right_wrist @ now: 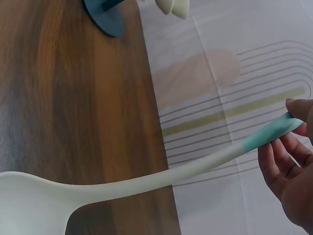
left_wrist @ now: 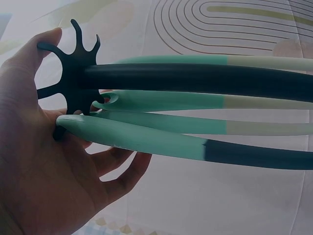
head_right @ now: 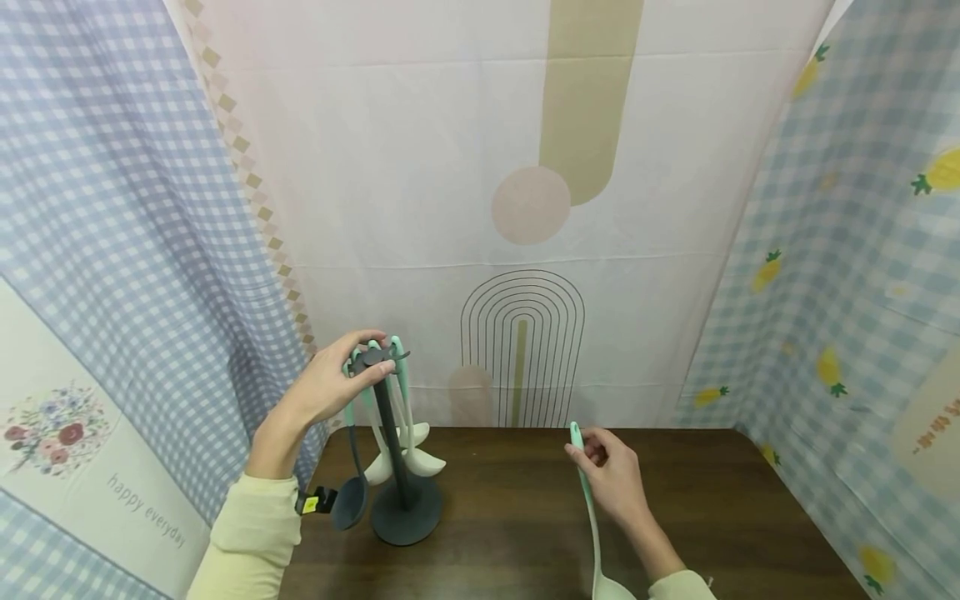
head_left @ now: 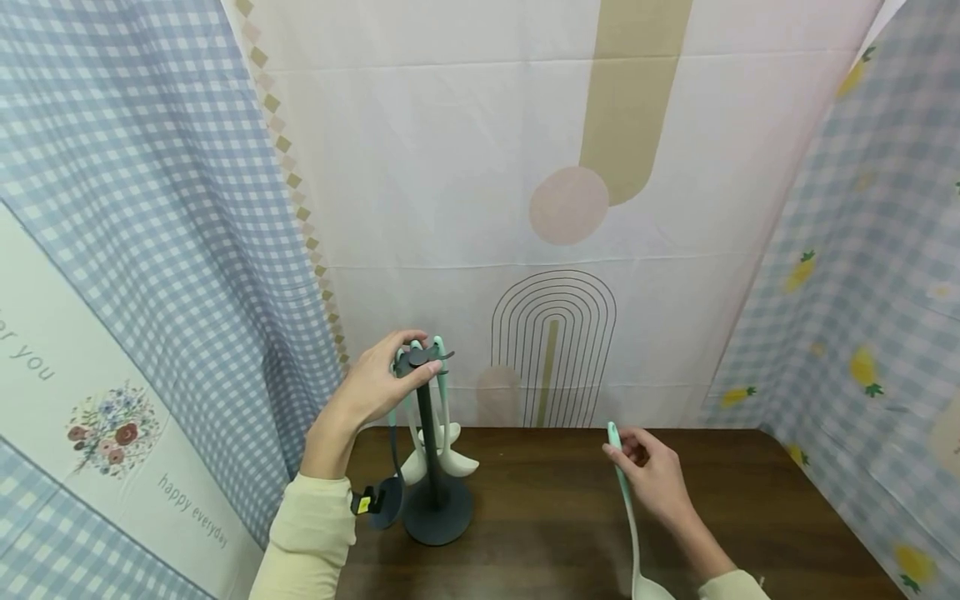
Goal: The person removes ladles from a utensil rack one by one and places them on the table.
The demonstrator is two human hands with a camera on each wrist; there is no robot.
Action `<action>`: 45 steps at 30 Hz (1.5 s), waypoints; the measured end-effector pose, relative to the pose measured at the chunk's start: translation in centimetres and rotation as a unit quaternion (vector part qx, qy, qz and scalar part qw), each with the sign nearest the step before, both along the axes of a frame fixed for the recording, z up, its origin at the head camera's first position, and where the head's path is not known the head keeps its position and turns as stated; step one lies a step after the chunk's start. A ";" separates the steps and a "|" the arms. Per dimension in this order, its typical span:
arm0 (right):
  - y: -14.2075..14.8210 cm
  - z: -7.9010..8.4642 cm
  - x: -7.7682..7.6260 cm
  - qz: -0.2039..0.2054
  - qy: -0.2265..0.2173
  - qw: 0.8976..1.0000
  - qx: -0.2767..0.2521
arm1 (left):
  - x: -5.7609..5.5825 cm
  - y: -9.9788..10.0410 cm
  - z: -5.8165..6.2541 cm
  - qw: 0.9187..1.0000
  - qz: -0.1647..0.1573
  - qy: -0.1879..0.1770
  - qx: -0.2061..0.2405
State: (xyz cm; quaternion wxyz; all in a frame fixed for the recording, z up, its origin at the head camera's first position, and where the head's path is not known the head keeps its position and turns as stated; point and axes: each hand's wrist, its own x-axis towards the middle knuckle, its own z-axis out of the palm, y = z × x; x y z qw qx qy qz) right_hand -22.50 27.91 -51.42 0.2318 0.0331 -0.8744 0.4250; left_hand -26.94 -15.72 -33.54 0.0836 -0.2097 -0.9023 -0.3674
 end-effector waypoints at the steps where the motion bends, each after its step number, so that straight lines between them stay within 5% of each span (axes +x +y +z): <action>1: 0.2 -0.1 0.1 -0.005 -0.001 1.000 0.001 | 0.0 0.0 0.0 1.000 -0.001 0.001 -0.001; 45: 10.0 -3.9 1.8 -0.077 -0.039 0.992 0.091 | 0.1 -0.1 -0.3 1.000 0.003 -0.002 0.007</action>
